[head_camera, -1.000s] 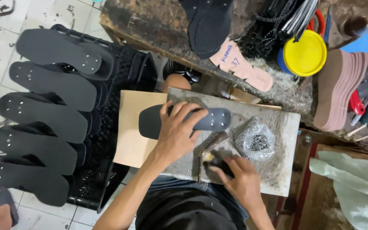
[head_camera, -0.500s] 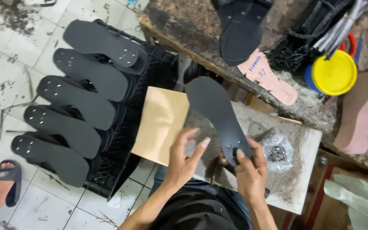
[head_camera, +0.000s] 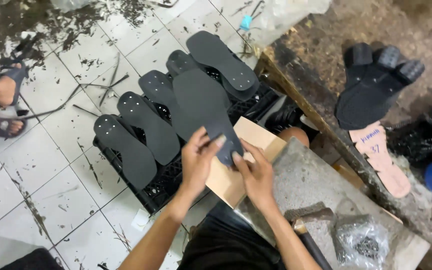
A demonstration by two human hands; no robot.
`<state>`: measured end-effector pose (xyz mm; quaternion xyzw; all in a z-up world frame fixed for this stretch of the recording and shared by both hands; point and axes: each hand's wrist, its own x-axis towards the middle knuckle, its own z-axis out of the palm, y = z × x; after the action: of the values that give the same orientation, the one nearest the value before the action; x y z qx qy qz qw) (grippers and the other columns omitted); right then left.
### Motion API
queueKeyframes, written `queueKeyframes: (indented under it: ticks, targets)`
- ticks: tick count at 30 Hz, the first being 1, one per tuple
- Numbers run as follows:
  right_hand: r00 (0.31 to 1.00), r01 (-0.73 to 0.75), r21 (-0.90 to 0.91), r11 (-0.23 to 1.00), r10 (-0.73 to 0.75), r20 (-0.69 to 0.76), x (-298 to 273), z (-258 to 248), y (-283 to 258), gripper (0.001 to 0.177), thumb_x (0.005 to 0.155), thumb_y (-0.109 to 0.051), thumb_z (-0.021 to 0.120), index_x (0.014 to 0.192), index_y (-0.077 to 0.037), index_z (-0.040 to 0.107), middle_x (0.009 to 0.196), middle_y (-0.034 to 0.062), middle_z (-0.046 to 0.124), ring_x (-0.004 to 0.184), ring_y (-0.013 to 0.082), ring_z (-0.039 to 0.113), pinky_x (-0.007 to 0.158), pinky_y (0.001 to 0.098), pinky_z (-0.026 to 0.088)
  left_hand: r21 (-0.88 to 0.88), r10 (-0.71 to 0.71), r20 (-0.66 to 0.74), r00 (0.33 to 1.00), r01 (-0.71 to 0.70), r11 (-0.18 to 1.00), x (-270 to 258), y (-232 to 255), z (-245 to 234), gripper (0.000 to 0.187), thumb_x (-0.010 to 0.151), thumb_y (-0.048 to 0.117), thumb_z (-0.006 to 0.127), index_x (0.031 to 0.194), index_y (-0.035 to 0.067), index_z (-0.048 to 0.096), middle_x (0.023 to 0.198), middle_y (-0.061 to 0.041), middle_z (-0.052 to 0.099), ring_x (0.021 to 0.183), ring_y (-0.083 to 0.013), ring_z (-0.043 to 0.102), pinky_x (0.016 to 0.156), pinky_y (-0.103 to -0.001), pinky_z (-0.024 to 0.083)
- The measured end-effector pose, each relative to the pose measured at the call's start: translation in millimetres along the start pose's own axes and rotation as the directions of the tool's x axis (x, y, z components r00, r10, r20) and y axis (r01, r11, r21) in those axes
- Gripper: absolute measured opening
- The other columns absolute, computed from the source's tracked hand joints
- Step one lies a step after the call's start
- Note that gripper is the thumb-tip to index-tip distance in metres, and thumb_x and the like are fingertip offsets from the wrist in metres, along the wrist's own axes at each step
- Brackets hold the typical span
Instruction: Hammering small nails into shoe soles on a workbench in a manufacturing setting.
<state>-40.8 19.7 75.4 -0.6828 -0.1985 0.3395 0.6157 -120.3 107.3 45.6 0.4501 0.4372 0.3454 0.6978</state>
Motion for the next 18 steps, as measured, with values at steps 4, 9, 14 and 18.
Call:
queueKeyframes:
  ticks: [4, 9, 14, 18]
  targets:
    - [0.997, 0.071, -0.078, 0.994, -0.067, 0.047, 47, 28, 18, 0.034, 0.081, -0.012, 0.06, 0.114, -0.004, 0.055, 0.101, 0.0168, 0.051, 0.085, 0.0273, 0.06, 0.065, 0.0334, 0.055, 0.098, 0.029, -0.173, 0.984, -0.012, 0.995, 43, 9, -7, 0.057, 0.072, 0.018, 0.071, 0.119, -0.004, 0.047, 0.097, -0.019, 0.059, 0.079, -0.0174, 0.056, 0.059, -0.024, 0.048]
    - [0.994, 0.089, -0.146, 0.985, -0.078, 0.079, 100, 42, 24, 0.032, 0.086, -0.011, 0.054, 0.116, -0.004, 0.052, 0.099, 0.018, 0.051, 0.063, 0.0261, 0.064, 0.057, 0.034, 0.057, 0.147, -0.007, -0.201, 0.98, 0.038, 0.988, 92, 15, 0, 0.061, 0.076, 0.02, 0.069, 0.125, -0.004, 0.041, 0.098, -0.021, 0.057, 0.081, -0.0208, 0.059, 0.056, -0.024, 0.05]
    - [0.998, 0.035, -0.175, 0.984, -0.025, 0.059, 121, 44, 35, 0.032, 0.081, -0.011, 0.06, 0.112, -0.004, 0.056, 0.096, 0.0198, 0.056, 0.067, 0.0282, 0.065, 0.059, 0.0325, 0.056, 0.192, -0.125, -0.277, 0.953, 0.182, 0.964, 120, -13, -3, 0.061, 0.075, 0.021, 0.068, 0.127, 0.004, 0.041, 0.103, -0.022, 0.057, 0.073, -0.0214, 0.064, 0.051, -0.025, 0.053]
    - [0.999, 0.035, -0.171, 0.985, -0.028, 0.047, 116, 41, 38, 0.031, 0.081, -0.013, 0.06, 0.111, -0.005, 0.057, 0.097, 0.021, 0.057, 0.068, 0.0279, 0.065, 0.058, 0.0329, 0.057, 0.184, -0.053, -0.294, 0.954, 0.111, 0.977, 132, -43, -10, 0.061, 0.074, 0.018, 0.069, 0.126, 0.001, 0.041, 0.091, -0.018, 0.061, 0.049, -0.0171, 0.059, 0.042, -0.024, 0.049]
